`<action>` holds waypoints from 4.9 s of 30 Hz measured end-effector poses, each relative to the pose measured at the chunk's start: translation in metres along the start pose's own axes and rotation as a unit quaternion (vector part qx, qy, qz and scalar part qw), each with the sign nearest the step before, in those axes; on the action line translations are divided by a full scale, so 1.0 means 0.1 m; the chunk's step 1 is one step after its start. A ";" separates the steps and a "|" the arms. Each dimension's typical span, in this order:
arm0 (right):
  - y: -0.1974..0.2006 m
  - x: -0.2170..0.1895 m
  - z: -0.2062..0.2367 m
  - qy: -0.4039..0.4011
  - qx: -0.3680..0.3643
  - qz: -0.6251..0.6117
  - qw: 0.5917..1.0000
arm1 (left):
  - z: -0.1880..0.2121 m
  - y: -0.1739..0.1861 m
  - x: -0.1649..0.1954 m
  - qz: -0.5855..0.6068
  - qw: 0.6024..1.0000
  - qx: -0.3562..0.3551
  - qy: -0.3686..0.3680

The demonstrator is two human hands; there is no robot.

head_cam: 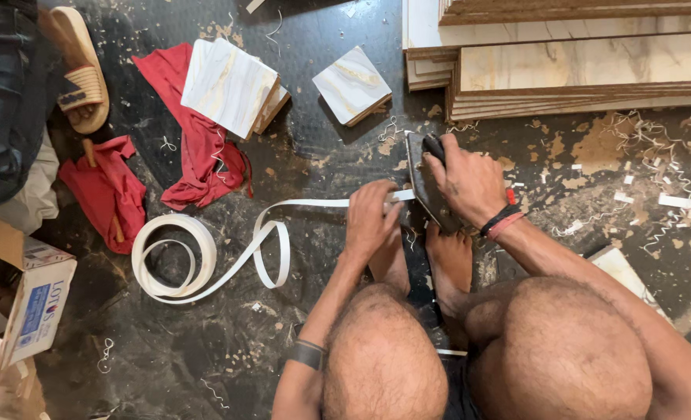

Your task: The person sits on the workshop floor and applies white edge banding tape to the edges of small wood panels. They press the tape onto a panel edge with a hand iron, trim the strip, and set finished panels onto a stack beside them, repeating the process on additional panels.

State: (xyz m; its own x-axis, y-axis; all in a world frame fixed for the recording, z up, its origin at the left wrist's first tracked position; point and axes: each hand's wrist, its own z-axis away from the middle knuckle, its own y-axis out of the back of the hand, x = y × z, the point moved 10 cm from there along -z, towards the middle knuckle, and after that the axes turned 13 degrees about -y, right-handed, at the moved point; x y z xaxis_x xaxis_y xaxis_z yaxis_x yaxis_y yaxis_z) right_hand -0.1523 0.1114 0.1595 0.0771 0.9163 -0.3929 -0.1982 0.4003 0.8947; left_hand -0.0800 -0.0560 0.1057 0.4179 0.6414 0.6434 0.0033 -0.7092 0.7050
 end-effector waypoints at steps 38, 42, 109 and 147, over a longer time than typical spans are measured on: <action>-0.40 4.07 1.92 -0.369 -0.227 -0.070 0.899 | -0.53 -0.28 0.22 -0.061 0.987 -0.093 -0.119; -0.09 3.67 1.59 -0.308 -0.306 0.230 0.871 | -0.53 -0.28 0.24 -0.061 0.986 -0.094 -0.124; -1.17 2.11 0.19 -0.224 -0.134 -0.514 0.817 | -0.22 -0.84 -0.28 0.117 0.984 -0.126 0.041; -0.76 0.22 -0.19 0.078 0.013 0.114 0.990 | -0.13 -0.97 -0.34 0.044 0.986 -0.159 0.000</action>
State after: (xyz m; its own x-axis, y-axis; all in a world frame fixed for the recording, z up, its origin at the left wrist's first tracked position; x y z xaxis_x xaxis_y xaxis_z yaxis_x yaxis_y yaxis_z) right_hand -0.1543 0.1013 0.0785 -0.1183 0.9713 -0.2062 -0.1678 0.1851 0.9683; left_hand -0.1064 -0.0049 0.0198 0.4038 0.5812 0.7065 -0.3182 -0.6349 0.7041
